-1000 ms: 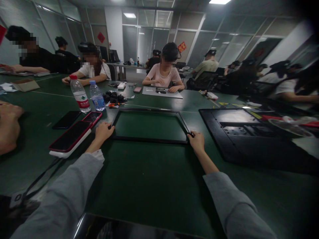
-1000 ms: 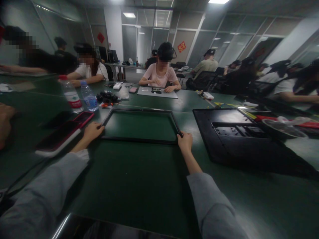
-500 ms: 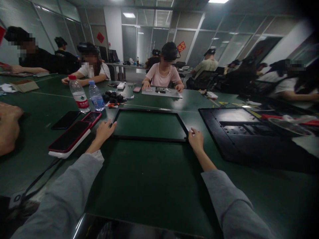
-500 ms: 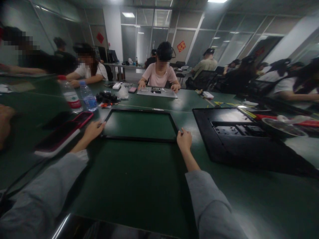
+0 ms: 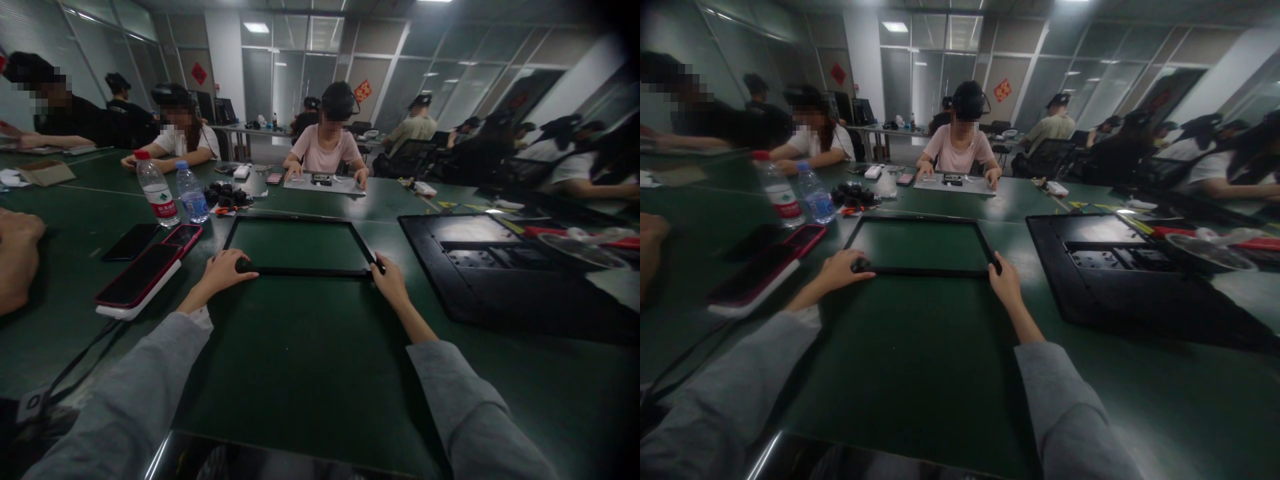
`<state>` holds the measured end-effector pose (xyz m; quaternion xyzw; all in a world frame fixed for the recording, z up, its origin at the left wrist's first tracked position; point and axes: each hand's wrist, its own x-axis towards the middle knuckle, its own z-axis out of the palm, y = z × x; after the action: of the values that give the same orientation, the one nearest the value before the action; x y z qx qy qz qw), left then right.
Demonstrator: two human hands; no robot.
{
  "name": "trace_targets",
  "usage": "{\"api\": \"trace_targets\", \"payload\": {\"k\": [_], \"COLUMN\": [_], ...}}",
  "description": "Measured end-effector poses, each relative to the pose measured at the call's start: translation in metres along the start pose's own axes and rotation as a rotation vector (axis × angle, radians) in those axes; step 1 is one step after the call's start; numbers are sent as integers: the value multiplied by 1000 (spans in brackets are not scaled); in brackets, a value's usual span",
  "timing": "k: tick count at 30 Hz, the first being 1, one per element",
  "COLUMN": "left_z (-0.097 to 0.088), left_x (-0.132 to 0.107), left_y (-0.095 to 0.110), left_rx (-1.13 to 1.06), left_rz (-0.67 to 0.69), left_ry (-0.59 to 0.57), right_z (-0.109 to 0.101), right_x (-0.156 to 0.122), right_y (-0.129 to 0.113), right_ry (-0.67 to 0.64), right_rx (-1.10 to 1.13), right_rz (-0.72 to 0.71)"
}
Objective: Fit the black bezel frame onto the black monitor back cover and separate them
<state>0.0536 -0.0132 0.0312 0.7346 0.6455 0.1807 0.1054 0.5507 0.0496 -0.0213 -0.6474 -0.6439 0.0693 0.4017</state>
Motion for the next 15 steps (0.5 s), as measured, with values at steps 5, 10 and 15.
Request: {"api": "trace_targets", "payload": {"k": [5, 10, 15], "left_z": [-4, -2, 1], "left_x": [0, 1, 5], "left_y": [2, 1, 1], "left_rx": [-55, -69, -174], "left_rz": [-6, -69, -201], "left_ry": [61, 105, 112], "right_z": [2, -8, -53], "right_x": [-2, -2, -4], "right_y": [-3, -7, 0], "right_ry": [-47, 16, 246], "right_rx": [-61, -125, -263], "right_rz": [-20, -10, 92]}}
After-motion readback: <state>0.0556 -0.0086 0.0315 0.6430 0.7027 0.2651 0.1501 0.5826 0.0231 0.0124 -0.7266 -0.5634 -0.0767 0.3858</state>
